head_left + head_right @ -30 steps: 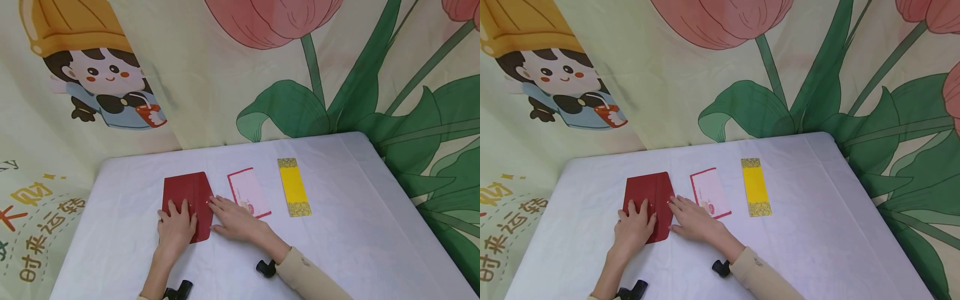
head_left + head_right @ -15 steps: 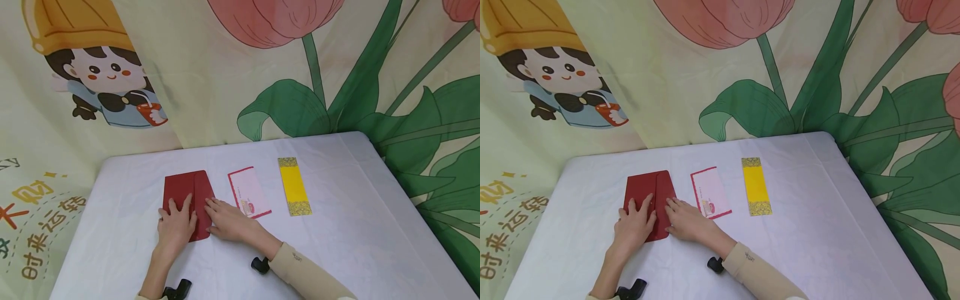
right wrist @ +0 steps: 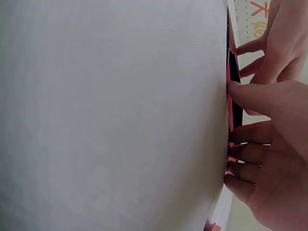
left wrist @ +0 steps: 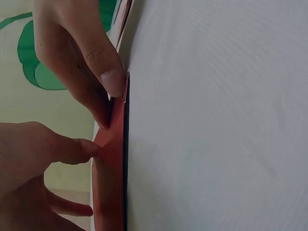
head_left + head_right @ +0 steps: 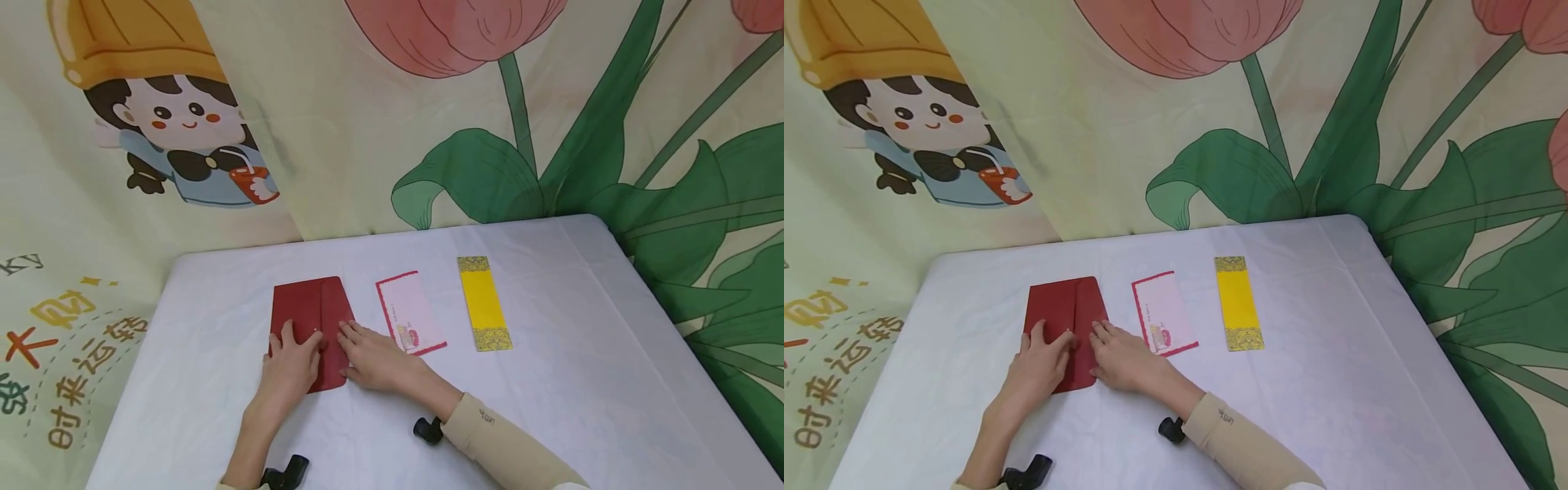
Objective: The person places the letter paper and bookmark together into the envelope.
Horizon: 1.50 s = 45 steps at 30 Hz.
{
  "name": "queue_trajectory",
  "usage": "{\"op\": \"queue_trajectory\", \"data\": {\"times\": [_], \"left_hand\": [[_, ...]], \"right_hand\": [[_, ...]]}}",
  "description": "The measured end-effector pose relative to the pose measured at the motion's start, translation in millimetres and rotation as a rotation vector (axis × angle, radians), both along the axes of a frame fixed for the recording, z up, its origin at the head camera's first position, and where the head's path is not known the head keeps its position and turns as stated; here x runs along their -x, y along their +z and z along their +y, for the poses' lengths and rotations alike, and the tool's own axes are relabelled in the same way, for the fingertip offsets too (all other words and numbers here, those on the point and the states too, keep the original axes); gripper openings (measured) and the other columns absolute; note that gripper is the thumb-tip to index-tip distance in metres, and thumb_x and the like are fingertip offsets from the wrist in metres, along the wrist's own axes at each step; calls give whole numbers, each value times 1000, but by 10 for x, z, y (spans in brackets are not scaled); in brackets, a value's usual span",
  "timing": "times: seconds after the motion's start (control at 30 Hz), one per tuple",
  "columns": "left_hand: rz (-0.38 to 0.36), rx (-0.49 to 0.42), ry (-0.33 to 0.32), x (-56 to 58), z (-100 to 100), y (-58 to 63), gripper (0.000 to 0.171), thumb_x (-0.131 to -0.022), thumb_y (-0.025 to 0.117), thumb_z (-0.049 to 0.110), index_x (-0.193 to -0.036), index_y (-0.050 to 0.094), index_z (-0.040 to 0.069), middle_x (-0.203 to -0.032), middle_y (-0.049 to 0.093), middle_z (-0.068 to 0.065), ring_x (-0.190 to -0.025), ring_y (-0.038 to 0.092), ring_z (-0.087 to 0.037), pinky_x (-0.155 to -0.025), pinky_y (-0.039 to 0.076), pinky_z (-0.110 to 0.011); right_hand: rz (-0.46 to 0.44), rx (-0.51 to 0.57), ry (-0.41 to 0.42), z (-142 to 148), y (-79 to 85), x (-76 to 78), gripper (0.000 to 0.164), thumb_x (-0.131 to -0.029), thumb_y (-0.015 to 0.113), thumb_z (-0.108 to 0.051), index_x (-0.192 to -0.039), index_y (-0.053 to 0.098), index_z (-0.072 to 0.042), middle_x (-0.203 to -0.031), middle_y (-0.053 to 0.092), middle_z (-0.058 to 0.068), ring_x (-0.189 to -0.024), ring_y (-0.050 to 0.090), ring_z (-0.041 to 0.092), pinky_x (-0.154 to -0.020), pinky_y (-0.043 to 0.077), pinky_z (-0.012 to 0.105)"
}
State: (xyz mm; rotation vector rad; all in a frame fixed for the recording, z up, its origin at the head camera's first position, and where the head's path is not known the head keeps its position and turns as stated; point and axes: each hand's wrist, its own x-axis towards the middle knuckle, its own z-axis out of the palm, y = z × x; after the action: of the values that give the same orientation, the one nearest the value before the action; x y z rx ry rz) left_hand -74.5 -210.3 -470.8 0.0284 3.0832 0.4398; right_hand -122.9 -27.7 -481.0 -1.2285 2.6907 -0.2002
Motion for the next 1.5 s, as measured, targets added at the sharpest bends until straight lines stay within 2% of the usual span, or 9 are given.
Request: {"op": "queue_trajectory", "data": {"times": [0.13,0.23,0.3,0.4,0.57,0.77,0.9,1.07,1.5], "left_hand": [[-3,-14,-28,-27,-28,26,34,-97,66,15,-130,64,10,-145,36,-39,-129,38,-66,-91,47,-77],[-35,-29,-48,-27,-57,55,39,-98,69,28,-132,63,11,-147,36,-39,-131,36,-69,-94,45,-78],[-72,-41,-62,-23,-85,73,49,-94,74,38,-134,62,12,-148,35,-39,-134,32,-71,-94,43,-79],[-115,-55,-78,-22,-127,95,66,-82,84,47,-135,61,15,-150,34,-38,-135,32,-70,-92,46,-78],[-152,-74,-82,-16,-161,93,80,-68,94,47,-135,60,18,-151,35,-35,-135,34,-63,-88,52,-72],[-146,-60,-81,-7,-150,85,81,-67,95,45,-134,61,17,-148,37,-35,-134,35,-64,-86,53,-71],[-136,-61,-82,-2,-146,94,80,-66,96,44,-133,61,16,-146,39,-34,-131,38,-61,-83,54,-69],[-122,-70,-82,12,-151,90,79,-66,96,43,-131,60,17,-145,39,-33,-129,39,-57,-82,54,-69],[-143,-77,-81,27,-178,79,77,-66,96,46,-127,58,19,-146,38,-33,-129,39,-56,-83,53,-70]], "right_hand": [[-19,6,-6,10,7,2,71,-99,67,-42,-155,43,-5,-165,36,12,-156,31,27,-121,34,32],[-24,10,-5,16,19,7,71,-99,67,-42,-155,43,-5,-165,36,12,-156,31,27,-121,33,32],[-23,9,-5,21,28,7,71,-99,67,-42,-155,43,-5,-165,36,12,-156,31,27,-121,33,32],[-33,13,-7,25,34,4,70,-100,66,-41,-155,43,-5,-166,35,13,-156,30,27,-122,32,33],[-76,37,-20,32,32,-9,70,-100,67,-40,-155,42,-4,-166,34,13,-157,28,28,-122,33,34],[-85,69,-16,64,27,9,66,-100,67,-38,-154,46,-7,-165,36,11,-156,31,27,-121,35,34],[-77,138,-27,121,39,32,58,-99,69,-33,-150,53,-9,-160,46,9,-150,41,25,-119,39,34],[-23,221,-102,248,46,67,54,-98,70,-29,-146,56,-9,-148,59,5,-138,54,22,-115,44,36],[13,293,-343,600,44,161,59,-92,78,-31,-142,58,-8,-141,61,10,-129,56,27,-112,46,43]]}}
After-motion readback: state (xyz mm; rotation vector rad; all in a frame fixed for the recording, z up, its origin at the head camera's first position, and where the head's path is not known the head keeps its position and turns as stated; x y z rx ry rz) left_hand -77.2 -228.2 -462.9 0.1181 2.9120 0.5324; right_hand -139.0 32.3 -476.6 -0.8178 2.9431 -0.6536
